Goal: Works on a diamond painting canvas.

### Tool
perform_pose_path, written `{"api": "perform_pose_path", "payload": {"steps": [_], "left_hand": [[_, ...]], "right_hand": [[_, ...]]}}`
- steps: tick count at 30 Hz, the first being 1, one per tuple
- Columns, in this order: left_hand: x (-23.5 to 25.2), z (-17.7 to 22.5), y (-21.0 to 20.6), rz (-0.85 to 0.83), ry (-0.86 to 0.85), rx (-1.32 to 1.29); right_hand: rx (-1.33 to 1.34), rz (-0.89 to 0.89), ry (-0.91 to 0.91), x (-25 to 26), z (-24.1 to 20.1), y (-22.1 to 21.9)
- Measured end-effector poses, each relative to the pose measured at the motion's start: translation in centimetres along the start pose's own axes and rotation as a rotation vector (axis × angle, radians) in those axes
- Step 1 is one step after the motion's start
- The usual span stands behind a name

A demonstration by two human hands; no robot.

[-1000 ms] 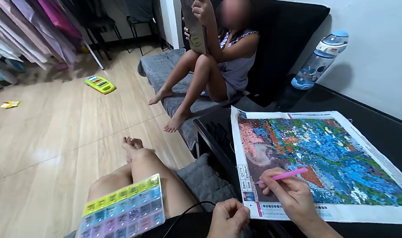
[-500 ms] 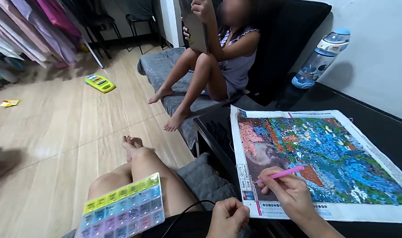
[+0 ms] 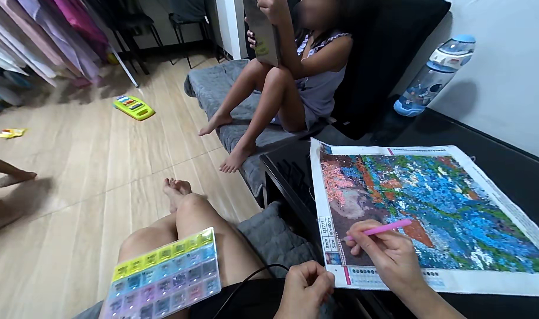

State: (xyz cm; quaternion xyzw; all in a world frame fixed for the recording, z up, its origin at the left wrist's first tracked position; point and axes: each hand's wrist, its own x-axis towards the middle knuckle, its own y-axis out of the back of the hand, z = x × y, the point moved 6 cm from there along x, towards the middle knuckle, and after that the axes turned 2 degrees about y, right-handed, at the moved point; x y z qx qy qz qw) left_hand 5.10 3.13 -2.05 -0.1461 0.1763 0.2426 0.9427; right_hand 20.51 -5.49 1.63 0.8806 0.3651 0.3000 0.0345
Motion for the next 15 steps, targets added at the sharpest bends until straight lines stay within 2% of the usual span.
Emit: {"api": "perform_pose_path", "payload": {"steps": [6, 12, 15], "left_hand": [[0.1, 0.0, 0.1, 0.015, -0.027, -0.016], [0.4, -0.1, 1.0, 0.141, 0.008, -0.151], [0.3, -0.2, 0.8, 0.148, 0.031, -0.228]], "right_hand": [[-0.002, 0.046, 0.064, -0.1, -0.7, 0.6], [0.080, -0.107, 0.139, -0.4, -1.2, -0.1], [0.070, -0.156, 0.173, -0.5, -1.2, -0.5]]}}
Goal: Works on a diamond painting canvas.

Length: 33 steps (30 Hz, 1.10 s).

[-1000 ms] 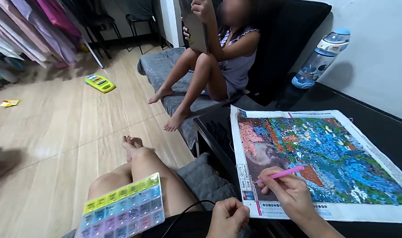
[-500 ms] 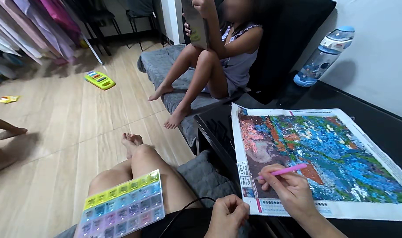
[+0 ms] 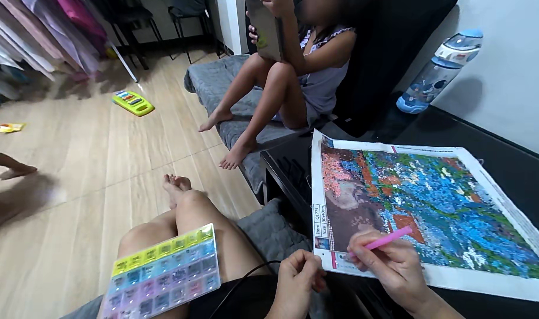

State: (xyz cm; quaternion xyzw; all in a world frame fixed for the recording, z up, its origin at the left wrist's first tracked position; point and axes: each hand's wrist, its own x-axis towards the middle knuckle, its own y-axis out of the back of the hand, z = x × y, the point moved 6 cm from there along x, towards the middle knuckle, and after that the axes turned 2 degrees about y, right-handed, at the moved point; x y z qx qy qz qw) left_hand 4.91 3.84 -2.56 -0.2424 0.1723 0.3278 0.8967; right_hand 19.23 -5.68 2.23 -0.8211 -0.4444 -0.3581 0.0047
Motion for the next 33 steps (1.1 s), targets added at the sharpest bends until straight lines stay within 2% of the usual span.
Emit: {"api": "perform_pose_path", "payload": {"steps": [8, 33], "left_hand": [[-0.2, -0.1, -1.4, -0.099, -0.020, 0.000], [-0.1, 0.0, -1.6, -0.081, -0.030, -0.019]], "right_hand": [[0.039, -0.030, -0.016, -0.1, -0.2, -0.4], [0.071, -0.053, 0.002, -0.1, -0.3, -0.6]]}}
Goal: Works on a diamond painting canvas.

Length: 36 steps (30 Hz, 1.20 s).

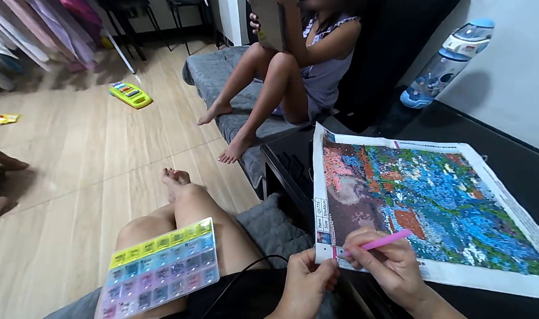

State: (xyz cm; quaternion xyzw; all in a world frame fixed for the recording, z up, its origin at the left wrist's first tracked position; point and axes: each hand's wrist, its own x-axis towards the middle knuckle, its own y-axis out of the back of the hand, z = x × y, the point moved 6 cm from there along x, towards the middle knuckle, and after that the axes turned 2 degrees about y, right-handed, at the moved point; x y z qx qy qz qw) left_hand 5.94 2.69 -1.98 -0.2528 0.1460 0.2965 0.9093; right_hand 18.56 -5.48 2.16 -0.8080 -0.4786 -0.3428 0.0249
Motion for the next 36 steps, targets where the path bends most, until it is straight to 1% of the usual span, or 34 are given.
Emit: {"api": "perform_pose_path", "payload": {"steps": [13, 23, 36], "left_hand": [[0.05, 0.02, -0.06, -0.009, 0.012, -0.012], [0.15, -0.06, 0.10, -0.015, 0.088, -0.121], [-0.01, 0.06, -0.03, -0.023, 0.096, -0.156]], "right_hand": [[0.022, -0.023, 0.004, 0.00, -0.06, -0.30], [0.024, -0.023, 0.019, -0.01, -0.13, -0.27], [0.039, -0.024, 0.026, -0.10, -0.23, -0.33]]}}
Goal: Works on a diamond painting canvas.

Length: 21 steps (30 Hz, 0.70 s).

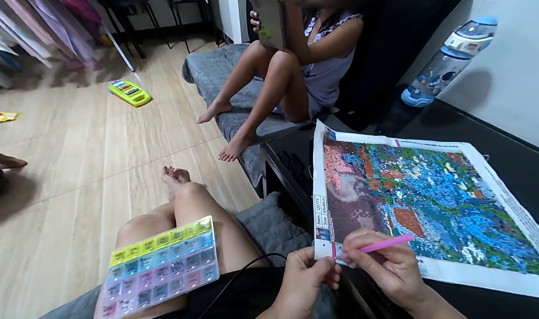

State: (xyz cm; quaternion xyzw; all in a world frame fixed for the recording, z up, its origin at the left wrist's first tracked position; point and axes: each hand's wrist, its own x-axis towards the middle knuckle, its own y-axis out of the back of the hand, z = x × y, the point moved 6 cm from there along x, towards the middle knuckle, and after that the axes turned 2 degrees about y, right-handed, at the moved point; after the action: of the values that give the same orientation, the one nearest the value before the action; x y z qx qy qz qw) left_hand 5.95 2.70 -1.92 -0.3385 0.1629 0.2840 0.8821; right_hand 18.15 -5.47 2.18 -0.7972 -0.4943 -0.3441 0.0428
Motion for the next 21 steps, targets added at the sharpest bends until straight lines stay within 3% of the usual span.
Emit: {"api": "perform_pose_path", "payload": {"steps": [21], "left_hand": [[-0.23, -0.28, -0.28, 0.021, 0.016, -0.065]], "right_hand": [[-0.024, 0.036, -0.012, 0.02, -0.05, 0.13]]}}
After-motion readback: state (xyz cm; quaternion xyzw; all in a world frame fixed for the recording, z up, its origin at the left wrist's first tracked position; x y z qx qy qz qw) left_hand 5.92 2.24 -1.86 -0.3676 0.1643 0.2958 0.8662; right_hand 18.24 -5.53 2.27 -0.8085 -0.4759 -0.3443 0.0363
